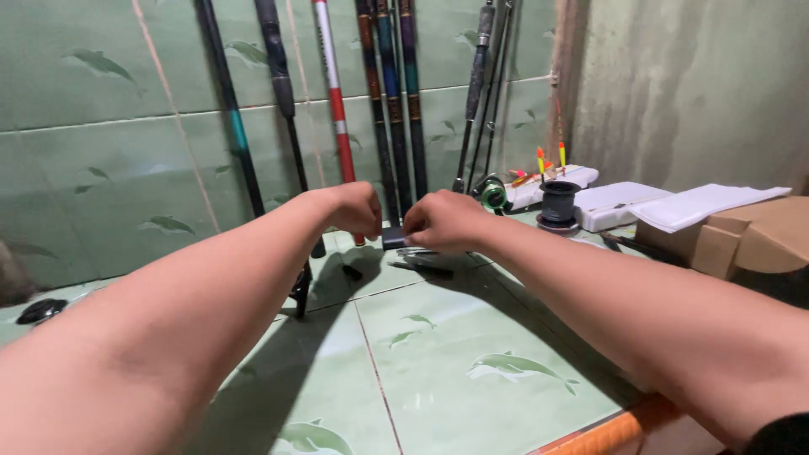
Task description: Assembling and threading line through a fishing reel on the floor
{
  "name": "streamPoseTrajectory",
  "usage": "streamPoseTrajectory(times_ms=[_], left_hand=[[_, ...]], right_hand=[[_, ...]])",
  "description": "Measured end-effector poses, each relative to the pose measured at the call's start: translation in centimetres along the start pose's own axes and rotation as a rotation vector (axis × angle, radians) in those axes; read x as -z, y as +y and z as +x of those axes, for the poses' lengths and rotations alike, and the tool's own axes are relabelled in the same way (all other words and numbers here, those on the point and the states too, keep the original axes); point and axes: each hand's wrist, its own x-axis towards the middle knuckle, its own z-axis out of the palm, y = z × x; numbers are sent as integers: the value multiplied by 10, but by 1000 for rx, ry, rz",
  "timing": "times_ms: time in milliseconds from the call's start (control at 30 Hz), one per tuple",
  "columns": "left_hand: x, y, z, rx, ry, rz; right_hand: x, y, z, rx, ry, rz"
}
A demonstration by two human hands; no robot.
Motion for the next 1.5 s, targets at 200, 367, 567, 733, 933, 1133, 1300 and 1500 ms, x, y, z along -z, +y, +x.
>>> streamPoseTrajectory(times_ms=[200, 367, 567, 733, 933, 1133, 1300, 1500], left_hand=[[-13, -58, 5, 65, -166, -35], [-34, -84, 12, 21, -185, -129], [-36, -68, 37, -25, -105, -171], [-23, -16, 32, -95, 53, -147], [-36, 38, 65, -257, 166, -157], [-58, 95, 78, -175, 202, -69], [-54, 118, 48, -189, 154, -100], [-46, 92, 29, -112, 182, -67]], right_hand=[[-20, -57, 11, 65, -165, -56], [-43, -69, 23, 75, -180, -116], [-33, -44, 22, -13, -106, -76], [-3, 0, 7, -149, -38, -71], [23, 59, -17, -306, -30, -163], [21, 102, -33, -417, -66, -249], [11, 110, -40, -447, -97, -258], [14, 84, -29, -390, -30, -183]])
